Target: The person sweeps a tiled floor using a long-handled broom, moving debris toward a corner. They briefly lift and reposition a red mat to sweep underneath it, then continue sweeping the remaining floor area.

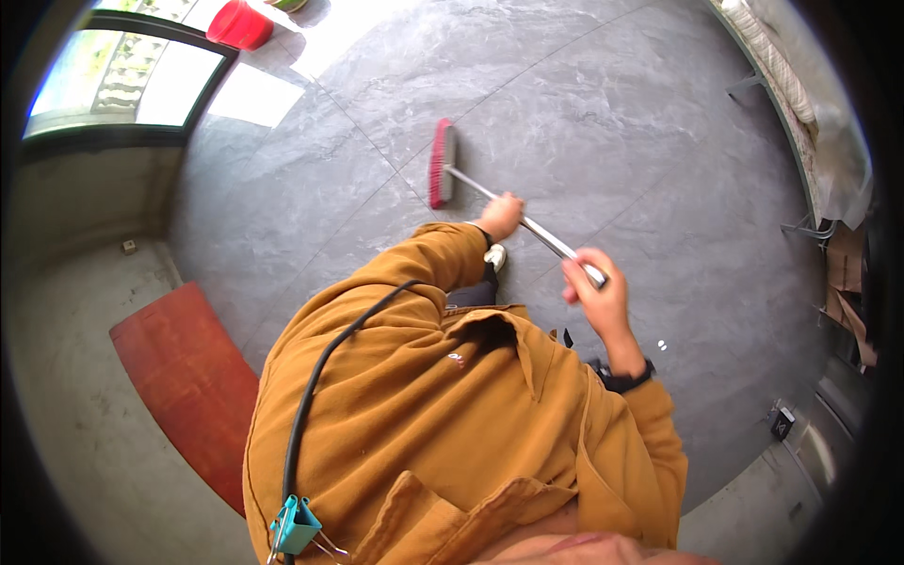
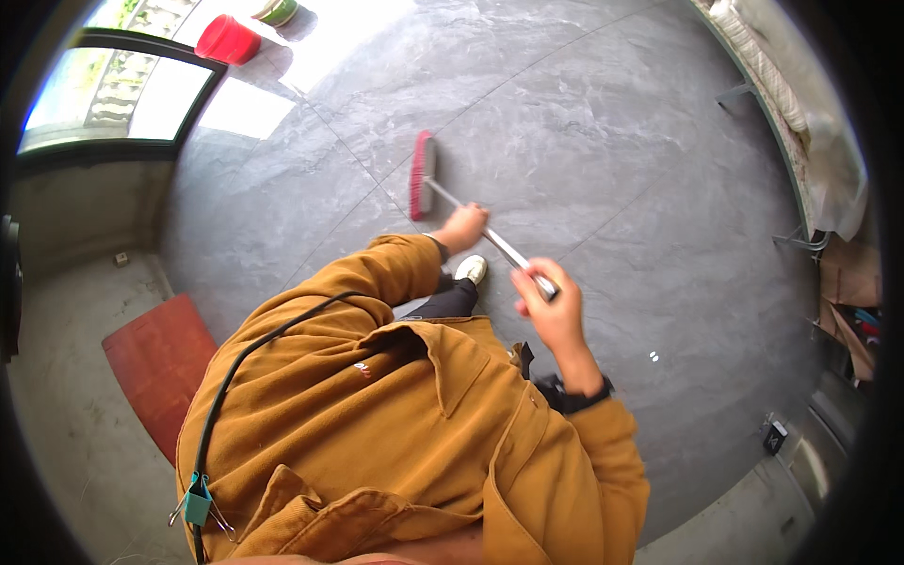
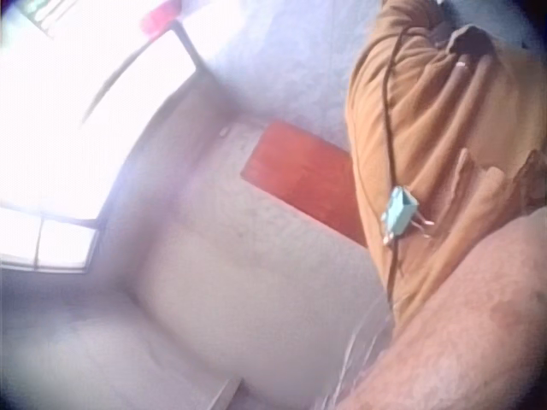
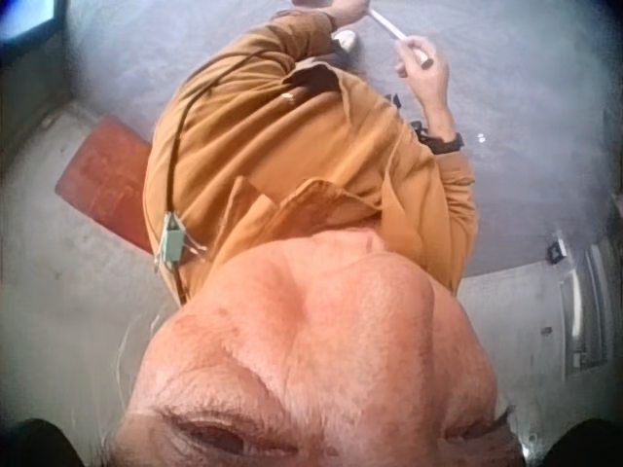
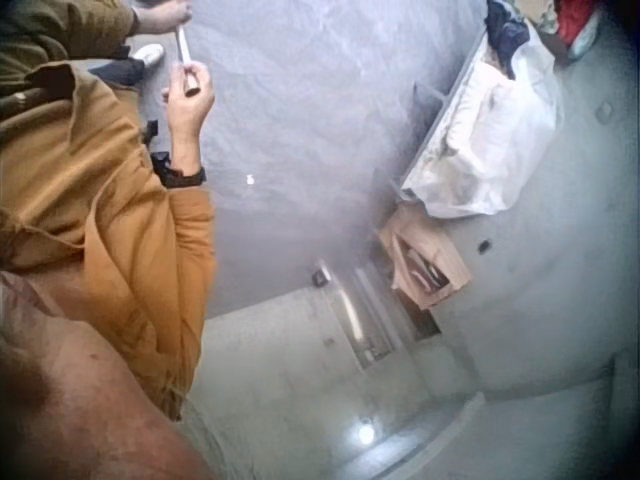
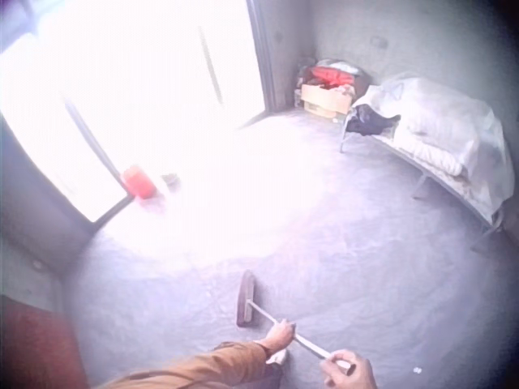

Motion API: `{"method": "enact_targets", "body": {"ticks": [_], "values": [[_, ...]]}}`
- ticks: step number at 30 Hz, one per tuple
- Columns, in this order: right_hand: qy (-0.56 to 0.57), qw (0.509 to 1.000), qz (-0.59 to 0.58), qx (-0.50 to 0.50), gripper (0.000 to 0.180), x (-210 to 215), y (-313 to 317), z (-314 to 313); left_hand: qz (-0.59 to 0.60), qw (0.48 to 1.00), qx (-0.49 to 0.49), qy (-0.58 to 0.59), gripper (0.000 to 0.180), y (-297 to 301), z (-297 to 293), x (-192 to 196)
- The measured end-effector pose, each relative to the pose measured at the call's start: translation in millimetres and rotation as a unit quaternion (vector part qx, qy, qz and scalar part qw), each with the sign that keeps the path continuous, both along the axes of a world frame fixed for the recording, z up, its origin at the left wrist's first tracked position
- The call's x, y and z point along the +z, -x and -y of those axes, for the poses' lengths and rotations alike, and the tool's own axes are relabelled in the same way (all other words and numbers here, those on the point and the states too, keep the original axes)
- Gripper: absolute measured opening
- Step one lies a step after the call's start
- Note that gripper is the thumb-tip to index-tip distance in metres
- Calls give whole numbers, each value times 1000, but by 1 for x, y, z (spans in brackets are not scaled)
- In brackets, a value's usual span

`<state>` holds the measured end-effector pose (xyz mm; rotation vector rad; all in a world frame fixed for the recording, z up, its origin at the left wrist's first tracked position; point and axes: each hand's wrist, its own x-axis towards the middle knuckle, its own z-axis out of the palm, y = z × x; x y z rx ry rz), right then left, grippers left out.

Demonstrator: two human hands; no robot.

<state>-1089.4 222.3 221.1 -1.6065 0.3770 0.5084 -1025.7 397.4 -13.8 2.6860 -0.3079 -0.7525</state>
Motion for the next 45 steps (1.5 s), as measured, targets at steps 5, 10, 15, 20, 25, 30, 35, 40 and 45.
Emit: {"method": "enact_targets", "body": {"ticks": [5,10,15,20,25,30,35,40,45], "values": [[212,973,59,68,14,89,23,29,-22,972,-160,169,14,5,114,37],[334,899,212,187,17,134,-3,14,-8,913,-192,361,15,-11,149,94],[291,916,190,200,15,173,-28,32,35,926,-182,329,13,-46,130,133],[166,947,180,205,14,124,-82,56,109,969,-26,221,11,-93,62,96],[-24,981,73,178,14,4,-159,22,98,978,177,56,12,-153,-9,27],[-30,996,52,68,15,-40,-198,48,65,984,165,-13,12,-202,24,-11],[142,975,122,115,16,25,-188,136,-3,996,-76,43,15,-216,172,4],[274,926,190,178,20,109,-181,168,-14,951,-235,202,19,-211,267,66],[312,908,231,155,22,157,-200,168,-74,924,-274,258,22,-227,298,130]]}}
